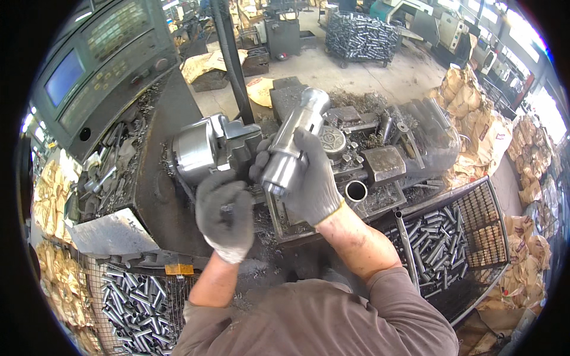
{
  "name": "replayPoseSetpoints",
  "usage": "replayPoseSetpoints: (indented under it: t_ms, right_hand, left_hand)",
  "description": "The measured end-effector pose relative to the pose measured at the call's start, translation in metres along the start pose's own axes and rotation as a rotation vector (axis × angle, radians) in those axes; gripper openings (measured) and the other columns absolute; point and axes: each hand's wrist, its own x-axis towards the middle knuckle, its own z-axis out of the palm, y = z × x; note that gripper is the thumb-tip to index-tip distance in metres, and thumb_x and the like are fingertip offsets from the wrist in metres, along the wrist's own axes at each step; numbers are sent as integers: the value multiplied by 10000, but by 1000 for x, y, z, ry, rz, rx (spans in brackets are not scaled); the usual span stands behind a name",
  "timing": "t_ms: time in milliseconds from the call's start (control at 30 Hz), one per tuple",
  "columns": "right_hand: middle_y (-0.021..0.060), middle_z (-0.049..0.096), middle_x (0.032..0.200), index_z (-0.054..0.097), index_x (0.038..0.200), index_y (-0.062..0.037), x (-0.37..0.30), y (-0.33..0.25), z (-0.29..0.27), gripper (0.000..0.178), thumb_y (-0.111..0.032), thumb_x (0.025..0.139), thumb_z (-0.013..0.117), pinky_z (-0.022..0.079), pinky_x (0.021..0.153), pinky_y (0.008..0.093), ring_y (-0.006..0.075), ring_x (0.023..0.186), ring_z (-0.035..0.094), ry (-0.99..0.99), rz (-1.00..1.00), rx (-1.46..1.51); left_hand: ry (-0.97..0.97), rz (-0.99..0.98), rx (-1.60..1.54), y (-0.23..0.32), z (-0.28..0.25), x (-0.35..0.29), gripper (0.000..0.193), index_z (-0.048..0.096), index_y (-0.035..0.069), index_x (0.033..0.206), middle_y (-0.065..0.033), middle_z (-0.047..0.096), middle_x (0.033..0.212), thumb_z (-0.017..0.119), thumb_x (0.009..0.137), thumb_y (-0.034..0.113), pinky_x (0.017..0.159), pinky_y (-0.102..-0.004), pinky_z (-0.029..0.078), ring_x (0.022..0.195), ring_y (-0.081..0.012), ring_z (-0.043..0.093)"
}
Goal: The person operates a metal turning lathe, repeatedly loading hollow metal tubes into the chuck, securing them, and then removing the processed parts. The finished pieces are placed into a wire basket nearby.
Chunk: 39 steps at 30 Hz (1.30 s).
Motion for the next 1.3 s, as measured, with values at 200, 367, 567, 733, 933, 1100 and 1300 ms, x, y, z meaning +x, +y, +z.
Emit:
replayPoseSetpoints:
  t_ms: [200, 367, 567, 733, 933, 1100, 1300]
  right_hand:
    - [147, 698, 961, 610, 1184, 38, 13, 16, 8, 494, -435, 1055, 550, 601, 927, 464, 312, 902, 712, 70, -35, 16]
    - [131, 687, 1000, 621, 1216, 11, 12, 25, -2, 525, -480, 1036, 584, 586, 929, 459, 298, 948, 689, -3, -27, -128]
    - [140, 697, 1032, 627, 1231, 2, 5, 29, -16, 494, -450, 1040, 575, 584, 926, 466, 293, 942, 704, -3, 10, -175]
    - [147, 701, 1065, 617, 1237, 7, 1, 15, -27, 435, -369, 1020, 646, 606, 900, 468, 282, 938, 721, 99, -118, -288]
    - [91, 735, 997, 639, 1213, -11, -22, -2, -44, 420, -217, 890, 812, 631, 787, 340, 172, 861, 733, 231, -134, -934]
    - [127, 767, 1098, 681, 1310, -30, -44, 23, -62, 664, -359, 786, 921, 590, 853, 370, 174, 958, 716, 181, 190, -1522]
    - [123, 775, 1089, 731, 1247, 42, -74, 27, -117, 629, -403, 833, 891, 592, 834, 361, 188, 956, 729, 167, 527, -1283]
  left_hand:
    - [10, 153, 419, 6, 4, 0, 300, 794, 106, 1088, -50, 706, 943, 864, 800, 150, 772, -423, 516, 824, -268, 673]
    - [-194, -53, 377, 19, 4, -4, 249, 776, 58, 1020, -120, 695, 864, 860, 796, 128, 752, -464, 533, 776, -355, 682]
    - [-110, -39, 311, 14, 4, -27, 166, 742, 42, 903, -132, 724, 878, 829, 763, 27, 733, -462, 550, 758, -369, 686]
    - [30, -216, 247, -18, -48, -126, 198, 760, -1, 932, -159, 721, 866, 750, 757, -93, 641, -391, 560, 700, -293, 693]
    - [-1093, -924, 991, -121, -159, -262, 281, 761, 29, 1152, -234, 780, 1105, 721, 943, 211, 848, -479, 631, 990, -418, 758]
    - [-20, -948, -830, -37, -4, -113, 591, 581, -16, 1470, -126, 723, 1231, 716, 943, 216, 1052, -417, 529, 1135, -232, 686]
    - [-3, -1576, -945, -67, 46, -129, 389, 627, 6, 1330, -114, 724, 1159, 696, 1012, 220, 943, -384, 592, 1067, -247, 715]
